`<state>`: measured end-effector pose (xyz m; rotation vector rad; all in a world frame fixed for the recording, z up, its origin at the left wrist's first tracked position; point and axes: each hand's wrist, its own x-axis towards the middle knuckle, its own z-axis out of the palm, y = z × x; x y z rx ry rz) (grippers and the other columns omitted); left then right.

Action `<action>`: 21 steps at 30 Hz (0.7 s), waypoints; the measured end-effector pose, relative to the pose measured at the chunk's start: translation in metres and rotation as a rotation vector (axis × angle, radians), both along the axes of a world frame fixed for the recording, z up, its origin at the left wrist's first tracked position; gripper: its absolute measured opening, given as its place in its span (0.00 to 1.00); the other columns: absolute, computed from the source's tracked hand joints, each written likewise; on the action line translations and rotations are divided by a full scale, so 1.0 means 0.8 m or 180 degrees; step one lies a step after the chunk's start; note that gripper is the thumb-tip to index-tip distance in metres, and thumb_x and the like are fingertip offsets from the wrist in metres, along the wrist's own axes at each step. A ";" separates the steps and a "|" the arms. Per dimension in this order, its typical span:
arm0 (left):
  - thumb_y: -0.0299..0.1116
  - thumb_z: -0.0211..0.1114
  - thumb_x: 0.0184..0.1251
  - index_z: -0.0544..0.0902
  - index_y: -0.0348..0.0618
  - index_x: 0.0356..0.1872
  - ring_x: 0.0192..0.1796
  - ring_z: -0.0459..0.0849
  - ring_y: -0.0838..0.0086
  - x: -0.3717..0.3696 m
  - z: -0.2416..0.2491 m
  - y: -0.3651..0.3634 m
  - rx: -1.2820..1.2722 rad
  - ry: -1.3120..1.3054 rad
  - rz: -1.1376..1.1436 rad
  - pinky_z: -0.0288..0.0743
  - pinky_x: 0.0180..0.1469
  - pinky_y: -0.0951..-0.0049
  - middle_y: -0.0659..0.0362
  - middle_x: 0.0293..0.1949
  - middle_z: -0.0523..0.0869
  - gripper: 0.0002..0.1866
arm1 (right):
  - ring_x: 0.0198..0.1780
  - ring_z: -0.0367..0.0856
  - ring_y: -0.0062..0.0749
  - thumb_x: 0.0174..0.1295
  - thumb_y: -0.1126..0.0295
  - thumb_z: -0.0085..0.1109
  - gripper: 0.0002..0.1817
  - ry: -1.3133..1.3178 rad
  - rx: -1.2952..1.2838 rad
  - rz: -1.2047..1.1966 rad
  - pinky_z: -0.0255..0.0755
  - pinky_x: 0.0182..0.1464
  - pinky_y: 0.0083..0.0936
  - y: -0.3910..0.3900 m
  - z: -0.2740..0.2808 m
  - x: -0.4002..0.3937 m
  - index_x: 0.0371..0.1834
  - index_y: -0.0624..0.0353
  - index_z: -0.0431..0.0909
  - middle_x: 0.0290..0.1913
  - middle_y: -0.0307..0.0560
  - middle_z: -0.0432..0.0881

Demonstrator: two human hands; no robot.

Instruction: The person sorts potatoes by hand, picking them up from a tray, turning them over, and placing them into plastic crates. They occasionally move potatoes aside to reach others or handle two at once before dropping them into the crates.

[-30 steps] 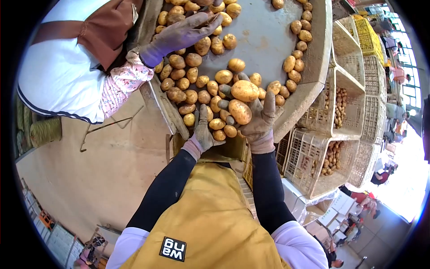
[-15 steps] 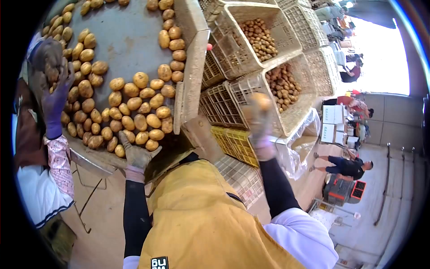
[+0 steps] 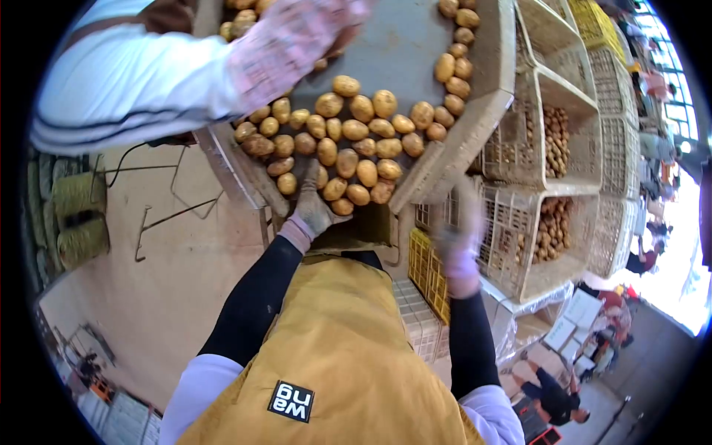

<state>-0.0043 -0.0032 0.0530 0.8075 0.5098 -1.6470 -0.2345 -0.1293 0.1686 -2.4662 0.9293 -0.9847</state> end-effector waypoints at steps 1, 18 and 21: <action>0.74 0.51 0.69 0.68 0.58 0.75 0.69 0.73 0.58 -0.004 -0.010 0.000 -0.0292 0.0280 0.0239 0.71 0.66 0.39 0.57 0.72 0.72 0.42 | 0.61 0.80 0.55 0.55 0.77 0.69 0.25 -0.0048 0.0260 0.0609 0.73 0.64 0.45 0.002 0.014 0.078 0.58 0.64 0.79 0.59 0.59 0.81; 0.69 0.48 0.70 0.75 0.70 0.70 0.67 0.73 0.63 0.013 -0.046 0.001 -0.0350 0.1087 0.0276 0.69 0.61 0.38 0.66 0.69 0.75 0.32 | 0.73 0.62 0.70 0.64 0.62 0.62 0.32 0.1503 0.0297 0.0363 0.51 0.76 0.61 0.042 -0.085 0.188 0.72 0.53 0.70 0.72 0.74 0.64; 0.64 0.44 0.74 0.72 0.61 0.72 0.69 0.74 0.58 0.021 -0.026 -0.004 -0.0323 0.1039 0.0240 0.69 0.62 0.34 0.63 0.71 0.75 0.33 | 0.70 0.66 0.68 0.61 0.67 0.62 0.34 0.1715 0.0072 0.0545 0.60 0.71 0.61 0.036 -0.081 0.166 0.73 0.57 0.68 0.71 0.73 0.66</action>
